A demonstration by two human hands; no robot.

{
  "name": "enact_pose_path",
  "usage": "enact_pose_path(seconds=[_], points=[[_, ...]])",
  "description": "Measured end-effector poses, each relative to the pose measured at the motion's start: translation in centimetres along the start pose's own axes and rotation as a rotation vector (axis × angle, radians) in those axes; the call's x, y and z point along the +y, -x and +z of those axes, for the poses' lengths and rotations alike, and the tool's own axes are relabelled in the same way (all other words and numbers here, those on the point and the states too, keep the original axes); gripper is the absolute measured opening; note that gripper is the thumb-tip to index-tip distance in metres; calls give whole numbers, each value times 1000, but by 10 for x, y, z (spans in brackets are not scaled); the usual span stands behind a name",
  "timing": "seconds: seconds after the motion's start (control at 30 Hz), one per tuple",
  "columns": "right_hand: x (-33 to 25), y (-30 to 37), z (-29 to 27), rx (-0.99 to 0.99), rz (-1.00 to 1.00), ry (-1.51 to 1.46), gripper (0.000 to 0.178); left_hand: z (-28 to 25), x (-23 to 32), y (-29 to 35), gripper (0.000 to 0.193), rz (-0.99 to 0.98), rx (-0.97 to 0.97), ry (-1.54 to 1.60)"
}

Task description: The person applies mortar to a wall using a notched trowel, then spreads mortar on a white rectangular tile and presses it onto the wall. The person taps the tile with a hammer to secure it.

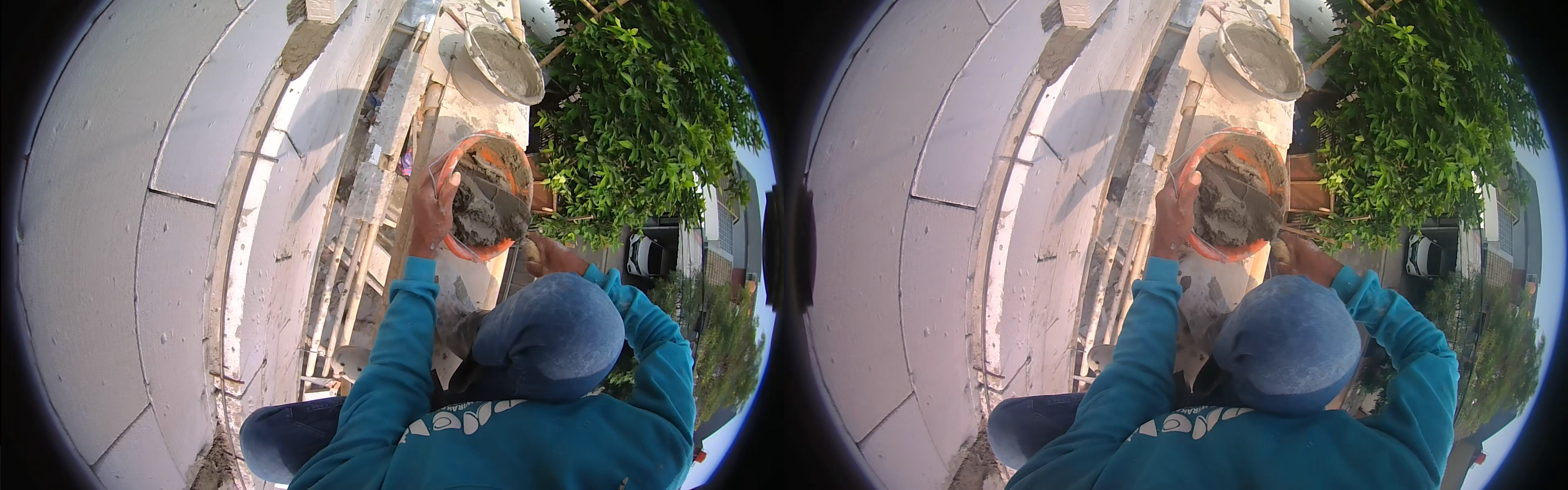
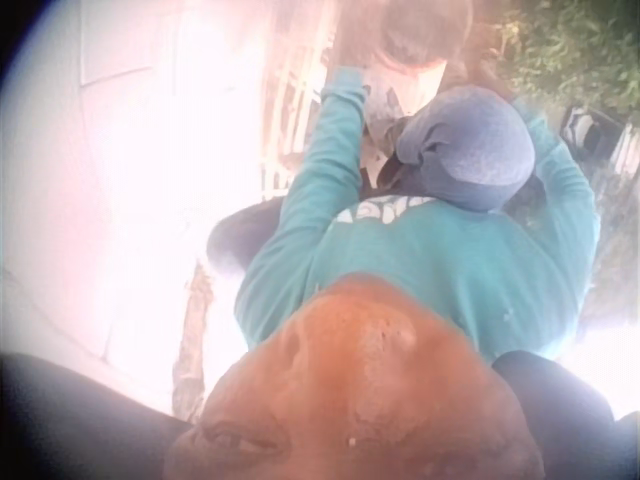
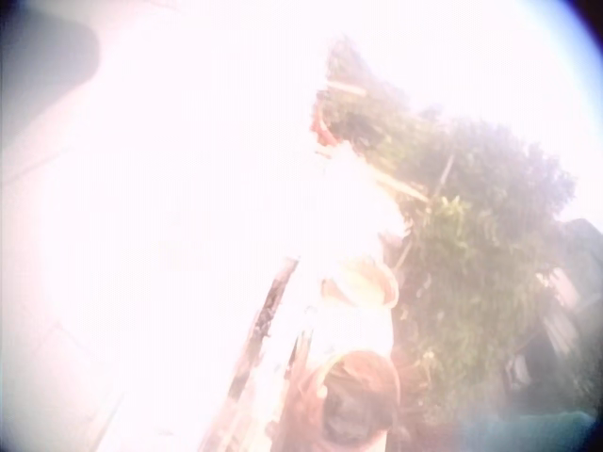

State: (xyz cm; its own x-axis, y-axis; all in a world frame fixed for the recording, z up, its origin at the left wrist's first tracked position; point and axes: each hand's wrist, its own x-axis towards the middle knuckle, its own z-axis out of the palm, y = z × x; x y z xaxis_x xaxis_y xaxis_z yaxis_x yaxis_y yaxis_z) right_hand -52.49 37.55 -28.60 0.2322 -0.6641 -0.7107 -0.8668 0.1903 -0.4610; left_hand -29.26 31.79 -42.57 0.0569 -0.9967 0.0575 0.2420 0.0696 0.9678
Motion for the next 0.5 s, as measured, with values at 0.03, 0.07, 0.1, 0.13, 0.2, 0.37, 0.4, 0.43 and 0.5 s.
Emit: enact_pose_path(seconds=[0.03, 0.07, 0.1, 0.13, 0.2, 0.37, 0.4, 0.43, 0.5], points=[[-4, 6, 6, -39, 26, -93, 62, -1, 0, 0, 47, -34, -14, -18], [-8, 9, 10, -72, -17, -156, 61, 0, 0, 2, 49, -22, -10, -4], [-10, 7, 12, -29, -49, -214, 60, 0, 0, 2, 50, 16, -5, -10], [-13, 1, 19, 12, -135, -256, 60, 1, 0, 4, 51, 47, 5, -21], [-11, -14, 22, -79, 12, -326, 43, 7, 0, 7, 53, 76, 43, -20], [6, -38, 34, -439, 41, -1247, 8, 1, -7, 15, 68, -314, 153, -21], [10, -39, 36, -496, 46, -1358, 8, -3, -9, 17, 71, -263, 193, 4], [12, -40, 36, -557, 33, -1455, 8, -7, -12, 19, 75, -213, 170, 70], [17, -41, 36, -495, -44, -1408, 8, -7, -17, 22, 76, -157, 244, 176]])
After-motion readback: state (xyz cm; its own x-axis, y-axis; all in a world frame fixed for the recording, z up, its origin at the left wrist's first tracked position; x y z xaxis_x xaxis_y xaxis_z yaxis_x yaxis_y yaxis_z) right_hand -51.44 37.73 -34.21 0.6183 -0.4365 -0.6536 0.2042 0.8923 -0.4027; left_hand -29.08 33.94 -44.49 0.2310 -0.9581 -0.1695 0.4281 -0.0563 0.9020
